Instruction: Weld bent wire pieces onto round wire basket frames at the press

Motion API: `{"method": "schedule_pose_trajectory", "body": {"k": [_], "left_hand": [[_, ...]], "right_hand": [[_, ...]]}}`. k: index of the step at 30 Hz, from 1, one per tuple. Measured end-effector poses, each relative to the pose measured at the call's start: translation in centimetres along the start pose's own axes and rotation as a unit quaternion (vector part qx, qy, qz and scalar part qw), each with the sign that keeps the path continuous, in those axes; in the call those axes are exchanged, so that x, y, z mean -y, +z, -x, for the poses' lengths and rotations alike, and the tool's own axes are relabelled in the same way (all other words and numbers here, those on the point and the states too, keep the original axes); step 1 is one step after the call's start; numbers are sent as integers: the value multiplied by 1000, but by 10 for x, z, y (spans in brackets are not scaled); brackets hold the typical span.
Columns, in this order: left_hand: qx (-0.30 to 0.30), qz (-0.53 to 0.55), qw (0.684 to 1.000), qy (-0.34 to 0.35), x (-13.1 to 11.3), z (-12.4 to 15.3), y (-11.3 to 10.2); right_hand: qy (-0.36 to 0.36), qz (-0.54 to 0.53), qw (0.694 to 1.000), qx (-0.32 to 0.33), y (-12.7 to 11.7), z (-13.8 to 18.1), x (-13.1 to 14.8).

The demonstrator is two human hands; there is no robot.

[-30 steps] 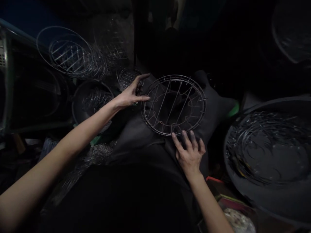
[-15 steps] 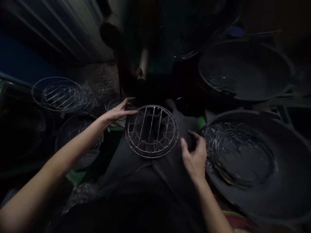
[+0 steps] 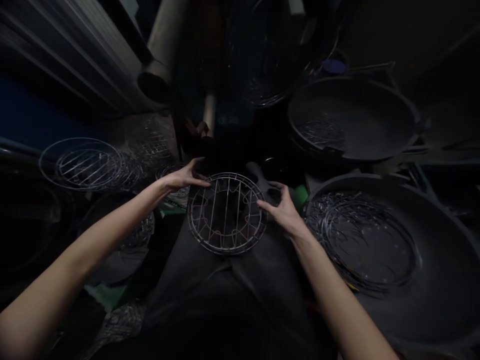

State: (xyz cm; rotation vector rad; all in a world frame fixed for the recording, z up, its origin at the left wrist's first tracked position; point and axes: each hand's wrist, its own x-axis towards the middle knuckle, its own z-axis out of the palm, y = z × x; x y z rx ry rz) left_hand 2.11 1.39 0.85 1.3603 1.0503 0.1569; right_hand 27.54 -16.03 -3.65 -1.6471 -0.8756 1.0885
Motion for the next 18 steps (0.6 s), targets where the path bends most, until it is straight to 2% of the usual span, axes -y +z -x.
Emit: {"method": "schedule_pose_trajectory", "body": {"k": [7,11,14,18], "left_hand": [[6,-16,1000,20,4,0,-1],[-5,-59,996,66,0,11,-2],[-35,-86,990,105,0,28,-2],[-99,-115,982,115,6,57,-6]], "right_hand": [[36,19,999,16,-7,-5,1],[26,-40,998,36,-20,12,2],[38,-51,997,40,-30,33,3],[33,13,994,101,-22,51,11]]}}
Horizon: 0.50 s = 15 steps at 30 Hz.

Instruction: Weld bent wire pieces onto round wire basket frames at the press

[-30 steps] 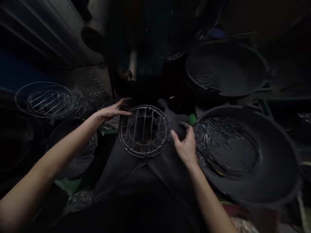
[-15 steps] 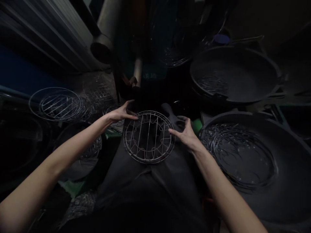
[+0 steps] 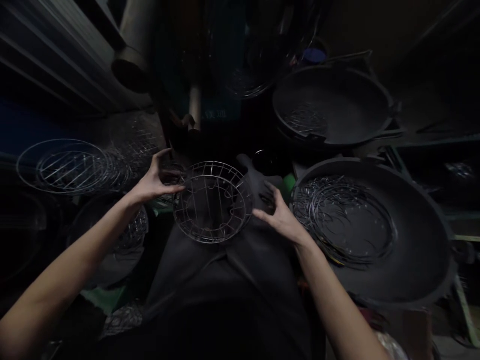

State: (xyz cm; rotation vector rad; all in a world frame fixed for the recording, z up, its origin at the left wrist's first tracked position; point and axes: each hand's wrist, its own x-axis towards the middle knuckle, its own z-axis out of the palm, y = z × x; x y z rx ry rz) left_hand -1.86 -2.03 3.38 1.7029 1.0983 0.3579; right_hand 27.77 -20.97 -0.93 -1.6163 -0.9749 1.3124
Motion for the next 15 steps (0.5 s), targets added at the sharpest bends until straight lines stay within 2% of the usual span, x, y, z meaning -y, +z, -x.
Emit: {"method": "schedule_pose_trajectory", "body": {"k": [4,7,12,15], "left_hand": [[-68,0,998,16,7,27,-8],[-93,9,995,34,10,45,-11],[-56,18,998,-6,10,68,-17],[-63,22,998,-10,5,76,-22]], "right_hand": [[-47,39,997,38,21,-8,13],[-71,57,994,55,31,-17,21],[-95,132,985,49,39,-14,30],[-109,160,981,25,40,-8,39]]}}
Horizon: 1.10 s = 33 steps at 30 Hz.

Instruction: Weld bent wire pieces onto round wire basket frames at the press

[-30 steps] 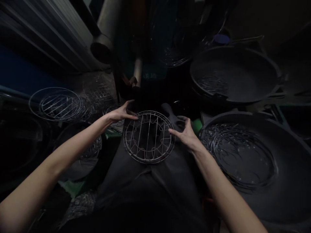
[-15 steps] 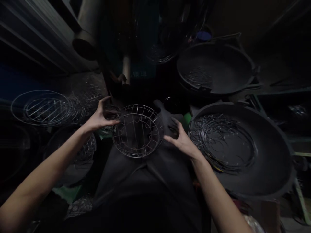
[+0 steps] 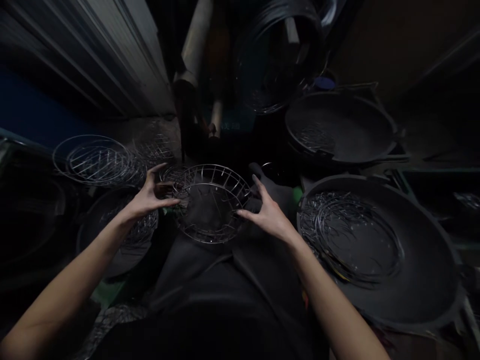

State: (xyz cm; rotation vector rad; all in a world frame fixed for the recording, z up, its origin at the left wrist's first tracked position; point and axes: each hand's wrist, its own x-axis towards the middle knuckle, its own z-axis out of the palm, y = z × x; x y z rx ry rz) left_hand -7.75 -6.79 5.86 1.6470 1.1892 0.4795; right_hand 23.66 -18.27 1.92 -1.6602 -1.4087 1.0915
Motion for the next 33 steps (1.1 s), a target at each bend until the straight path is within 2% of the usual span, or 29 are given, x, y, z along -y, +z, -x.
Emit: {"method": "schedule_pose_trajectory", "body": {"k": [3,7,11,17,21,25,28,33], "left_hand": [[-13,15,998,55,-6,-5,-5],[-53,59,988,131,-1,-26,-6],[-72,159,978,111,29,-46,-1],[-104,253,956,111,78,-69,7],[-98,294,943,118,90,-86,8],[-90,306,941,114,91,-86,10],[-72,304,946,82,84,-72,11],[-96,297,950,-9,61,-49,4]], "right_hand": [[-45,43,997,-47,-9,-6,12],[-96,126,984,-77,-27,-37,25],[-128,235,961,-74,-30,-79,37],[-201,318,924,-67,-14,-121,44],[-232,366,898,-78,-10,-134,48],[-245,395,882,-81,-10,-127,52],[-218,388,893,-69,-13,-112,53],[-37,268,963,9,-19,-110,60]]}}
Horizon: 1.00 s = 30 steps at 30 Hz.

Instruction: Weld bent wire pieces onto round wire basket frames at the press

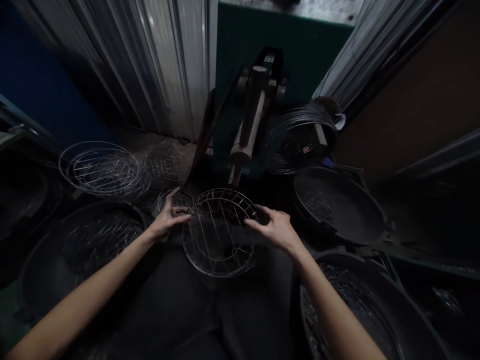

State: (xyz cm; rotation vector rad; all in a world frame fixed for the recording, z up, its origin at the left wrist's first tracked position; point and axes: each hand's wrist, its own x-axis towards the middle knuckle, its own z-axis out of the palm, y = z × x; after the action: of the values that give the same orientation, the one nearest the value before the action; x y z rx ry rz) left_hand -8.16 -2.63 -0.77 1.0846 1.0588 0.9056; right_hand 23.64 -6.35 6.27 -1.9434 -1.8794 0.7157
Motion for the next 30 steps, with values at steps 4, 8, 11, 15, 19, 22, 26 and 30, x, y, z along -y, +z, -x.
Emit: {"method": "schedule_pose_trajectory", "body": {"k": [4,8,11,15,19,22,26,30], "left_hand": [[-51,-23,997,-51,-21,1,-4],[-70,-27,996,-55,-34,-10,-8],[-73,-26,996,-54,-42,-16,-8],[-70,-20,995,-62,-49,-17,-7],[-74,-26,995,-62,-49,-15,-5],[-84,-18,995,-59,-46,-16,-5],[-83,-16,995,-46,-41,-17,-6],[-83,-25,996,-27,-37,-18,-5]], "right_hand": [[54,-107,992,39,-4,-22,8],[80,-169,982,12,-6,-40,14],[85,-185,979,14,-7,-44,14],[81,-177,981,23,-11,-43,17],[88,-184,979,28,-12,-43,22],[75,-193,978,24,-10,-45,18],[39,-192,981,3,-2,-51,7],[30,-187,982,-18,2,-55,1]]}}
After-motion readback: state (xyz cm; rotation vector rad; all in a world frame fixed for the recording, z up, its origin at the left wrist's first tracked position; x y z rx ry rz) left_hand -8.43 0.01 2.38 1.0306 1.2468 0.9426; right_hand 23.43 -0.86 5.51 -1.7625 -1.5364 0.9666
